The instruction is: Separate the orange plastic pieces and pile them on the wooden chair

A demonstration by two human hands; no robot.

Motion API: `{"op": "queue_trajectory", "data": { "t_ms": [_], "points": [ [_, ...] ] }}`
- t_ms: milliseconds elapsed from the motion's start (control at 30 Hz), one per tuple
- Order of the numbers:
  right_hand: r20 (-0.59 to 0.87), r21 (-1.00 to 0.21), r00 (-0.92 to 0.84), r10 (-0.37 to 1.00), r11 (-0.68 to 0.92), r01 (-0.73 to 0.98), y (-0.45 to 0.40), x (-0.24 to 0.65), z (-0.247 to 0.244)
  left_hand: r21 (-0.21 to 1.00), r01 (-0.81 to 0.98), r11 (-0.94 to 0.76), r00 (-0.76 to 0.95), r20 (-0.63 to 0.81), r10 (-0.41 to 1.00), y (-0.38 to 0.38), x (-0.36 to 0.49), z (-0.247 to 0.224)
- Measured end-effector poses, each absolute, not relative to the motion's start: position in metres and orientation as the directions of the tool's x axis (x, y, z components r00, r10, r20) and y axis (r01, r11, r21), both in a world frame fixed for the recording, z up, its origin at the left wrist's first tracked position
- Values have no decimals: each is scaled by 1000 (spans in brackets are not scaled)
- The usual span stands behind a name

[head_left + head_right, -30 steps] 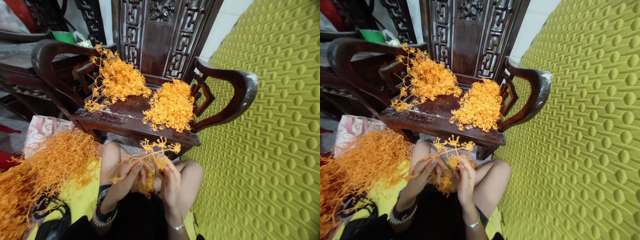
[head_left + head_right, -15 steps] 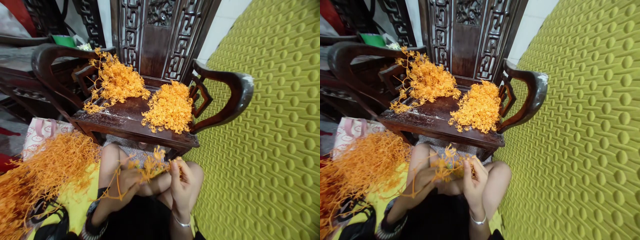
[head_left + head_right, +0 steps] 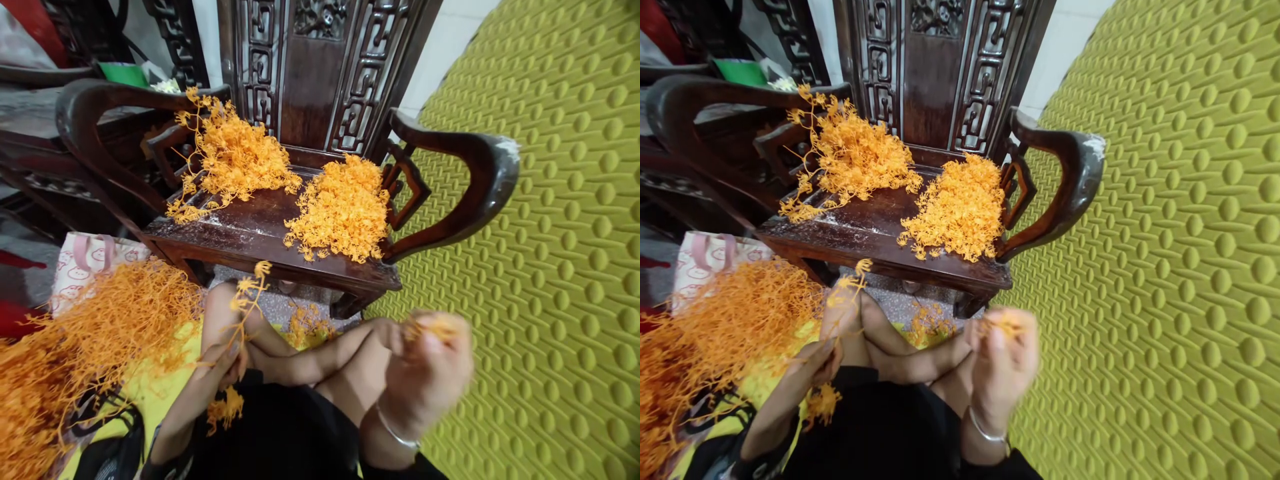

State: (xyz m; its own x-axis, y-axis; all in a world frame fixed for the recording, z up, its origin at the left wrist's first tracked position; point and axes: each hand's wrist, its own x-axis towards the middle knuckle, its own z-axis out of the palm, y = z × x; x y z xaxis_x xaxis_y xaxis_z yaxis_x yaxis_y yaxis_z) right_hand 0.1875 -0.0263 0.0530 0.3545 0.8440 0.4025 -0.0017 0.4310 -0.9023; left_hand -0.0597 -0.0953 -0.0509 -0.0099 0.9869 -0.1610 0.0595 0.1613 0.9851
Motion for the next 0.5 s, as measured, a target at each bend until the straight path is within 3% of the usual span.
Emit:
{"op": "queue_trajectory", "data": {
  "t_ms": [133,233,333,400,500],
  "points": [
    [226,-919,51,973,230,-321,-27,156,16,990,91,103,72,-110,991,-94,-52,-42],
    [175,-944,-66,982,148,-295,-16,149,3,990,120,75,113,-89,990,-91,-46,-36],
    [209,-970,-30,977,203,-132,10,154,4,984,172,47,133,-70,989,-87,-46,-35],
    [315,-949,55,948,312,52,40,161,10,977,212,23,122,-50,991,-86,-46,-35],
    [527,-780,121,841,423,462,93,173,27,968,251,26,121,-58,991,-86,-44,-37]
  ]
}}
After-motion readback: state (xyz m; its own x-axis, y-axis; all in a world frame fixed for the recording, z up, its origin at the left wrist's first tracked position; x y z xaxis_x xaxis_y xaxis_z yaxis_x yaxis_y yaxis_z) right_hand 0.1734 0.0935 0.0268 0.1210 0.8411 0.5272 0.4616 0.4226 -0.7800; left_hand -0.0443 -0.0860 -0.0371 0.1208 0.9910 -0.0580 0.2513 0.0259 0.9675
